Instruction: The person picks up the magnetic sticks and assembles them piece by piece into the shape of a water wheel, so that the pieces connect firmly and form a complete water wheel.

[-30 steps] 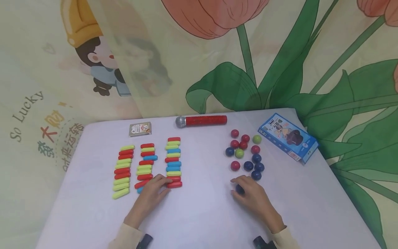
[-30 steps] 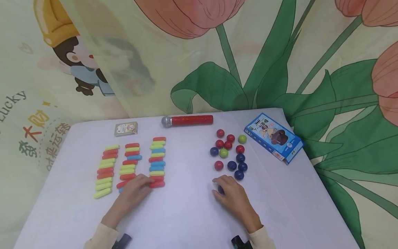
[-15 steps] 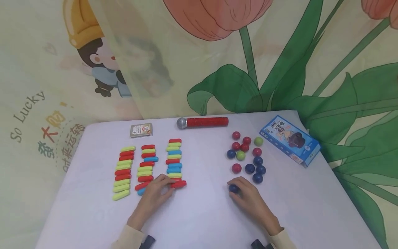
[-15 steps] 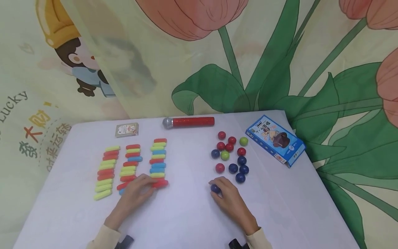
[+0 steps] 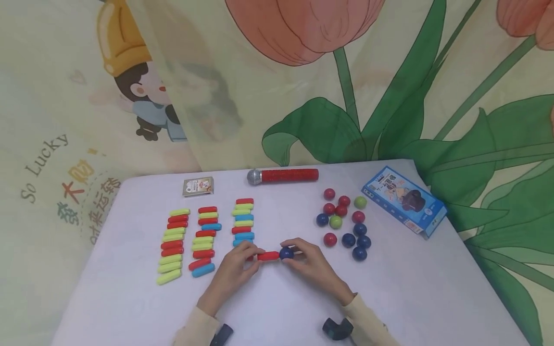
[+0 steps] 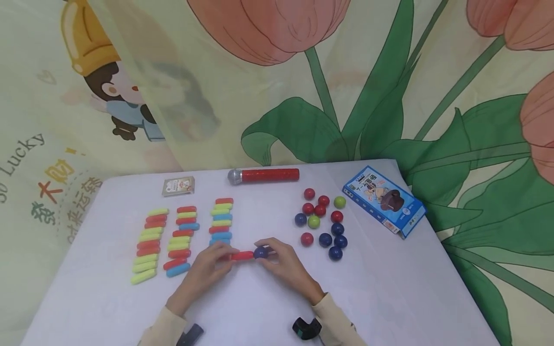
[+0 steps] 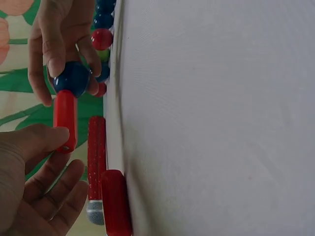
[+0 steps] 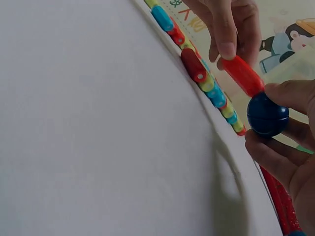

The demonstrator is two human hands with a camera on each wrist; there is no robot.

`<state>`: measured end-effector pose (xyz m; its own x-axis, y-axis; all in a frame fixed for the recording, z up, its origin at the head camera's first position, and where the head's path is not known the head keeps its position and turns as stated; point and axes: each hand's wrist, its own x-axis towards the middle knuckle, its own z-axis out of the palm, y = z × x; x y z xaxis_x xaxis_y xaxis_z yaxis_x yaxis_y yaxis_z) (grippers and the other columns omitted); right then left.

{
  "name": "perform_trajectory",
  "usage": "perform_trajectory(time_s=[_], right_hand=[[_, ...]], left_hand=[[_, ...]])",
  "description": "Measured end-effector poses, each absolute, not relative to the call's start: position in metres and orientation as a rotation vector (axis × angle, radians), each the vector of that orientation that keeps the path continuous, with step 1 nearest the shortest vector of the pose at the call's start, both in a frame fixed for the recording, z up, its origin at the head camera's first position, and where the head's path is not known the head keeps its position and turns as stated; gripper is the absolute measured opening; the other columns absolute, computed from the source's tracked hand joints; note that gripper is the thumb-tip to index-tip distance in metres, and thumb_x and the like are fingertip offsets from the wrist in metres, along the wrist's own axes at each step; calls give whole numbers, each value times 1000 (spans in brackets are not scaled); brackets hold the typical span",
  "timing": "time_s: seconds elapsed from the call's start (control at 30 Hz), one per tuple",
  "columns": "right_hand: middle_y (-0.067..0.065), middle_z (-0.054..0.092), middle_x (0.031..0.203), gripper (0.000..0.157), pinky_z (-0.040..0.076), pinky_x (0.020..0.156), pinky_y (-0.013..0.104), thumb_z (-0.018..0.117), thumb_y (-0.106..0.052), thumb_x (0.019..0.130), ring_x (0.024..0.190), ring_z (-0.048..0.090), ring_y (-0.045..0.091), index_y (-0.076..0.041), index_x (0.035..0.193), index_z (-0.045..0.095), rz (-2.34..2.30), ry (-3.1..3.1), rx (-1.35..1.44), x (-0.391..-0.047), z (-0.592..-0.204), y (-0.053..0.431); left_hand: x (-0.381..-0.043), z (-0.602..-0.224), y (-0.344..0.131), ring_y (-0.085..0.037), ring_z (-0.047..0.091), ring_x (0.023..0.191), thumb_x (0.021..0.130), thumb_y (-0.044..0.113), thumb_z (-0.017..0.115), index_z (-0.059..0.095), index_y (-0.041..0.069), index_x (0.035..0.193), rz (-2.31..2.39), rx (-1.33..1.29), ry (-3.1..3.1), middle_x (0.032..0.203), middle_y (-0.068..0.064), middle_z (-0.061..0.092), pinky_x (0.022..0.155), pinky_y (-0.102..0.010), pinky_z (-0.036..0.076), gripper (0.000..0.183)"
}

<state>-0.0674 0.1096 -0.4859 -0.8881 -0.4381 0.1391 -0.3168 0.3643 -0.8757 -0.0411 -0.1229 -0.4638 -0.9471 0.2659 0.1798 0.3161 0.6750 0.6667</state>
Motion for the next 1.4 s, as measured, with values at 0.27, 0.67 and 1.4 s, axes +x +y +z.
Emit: perform_trajectory(time_s=[0.27, 0.67, 1.4], right_hand=[[13, 63, 114, 41, 55, 85, 30, 72, 4, 81, 104, 63, 29, -1, 119, 59, -1638, 2426, -560, -66, -493, 105], [-2, 65, 116, 43, 51, 91, 27, 74, -1, 81, 105, 64, 14, -16, 119, 61, -1534, 2508, -624, -66, -503, 111], [-4, 62, 122, 47, 50, 95, 28, 74, -10, 83, 109, 61, 11, -15, 127, 57, -1480, 2429, -697, -67, -500, 112]], left_hand=[[-44, -471, -130, -7, 58, 96, 74, 17, 83, 69, 20, 109, -1024, -421, -2839, 102, 9, 60, 79, -24, 55, 38], [-44, -470, -149, -13, 58, 92, 74, 15, 83, 67, 15, 109, -786, -275, -3027, 96, 2, 58, 76, -29, 57, 39], [-43, -474, -124, -9, 57, 100, 78, 19, 80, 67, 21, 108, -1049, -405, -2926, 102, 8, 59, 83, -29, 55, 32]])
